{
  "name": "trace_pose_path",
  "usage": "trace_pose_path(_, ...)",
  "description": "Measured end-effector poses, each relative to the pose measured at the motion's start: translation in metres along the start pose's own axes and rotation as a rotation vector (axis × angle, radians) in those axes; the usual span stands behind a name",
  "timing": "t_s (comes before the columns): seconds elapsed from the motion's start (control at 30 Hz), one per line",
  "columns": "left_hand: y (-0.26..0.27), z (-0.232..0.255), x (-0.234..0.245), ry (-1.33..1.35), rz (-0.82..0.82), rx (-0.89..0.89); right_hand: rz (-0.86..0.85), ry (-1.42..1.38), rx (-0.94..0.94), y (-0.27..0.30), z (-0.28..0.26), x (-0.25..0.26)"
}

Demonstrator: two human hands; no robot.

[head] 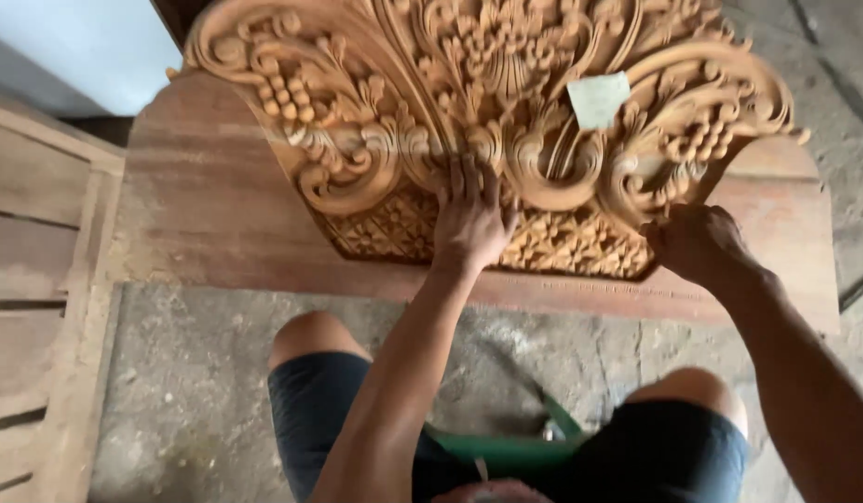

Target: The person sands the intricate details of a large wood carving with a small piece of sandpaper by hand.

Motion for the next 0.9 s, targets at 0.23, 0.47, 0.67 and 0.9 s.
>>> trace_pose_path(0.23,0.006,0.000,0.006,0.000,0.047,0.012,0.321,-0.052,0.259,0.002,-0.050,-0.041)
trace_pose_path(0.47,0.006,0.002,0.002,-0.001,0.135,0.017,0.204,0.155,0.139,-0.011,0.006,-0.012)
trace_pose_path(0.67,0.013,-0.001,0.002,-0.002,0.213,0.006,0.319,-0.013,0.090,0.005,-0.042,-0.014)
trace_pose_path(0.9,0.000,0.000,-0.006,0.039,0.180,0.016,-0.133,0.163,-0.263,0.027,0.009,-0.030)
Point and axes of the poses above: each hand's wrist, its own y-axis away from the middle knuckle, its own x-axis out of the back of the hand, z = x × y, the point moved 4 cm from there along -y, towards the middle knuckle, and after that the axes turned 7 degrees about -y, right-handed, at the moved point
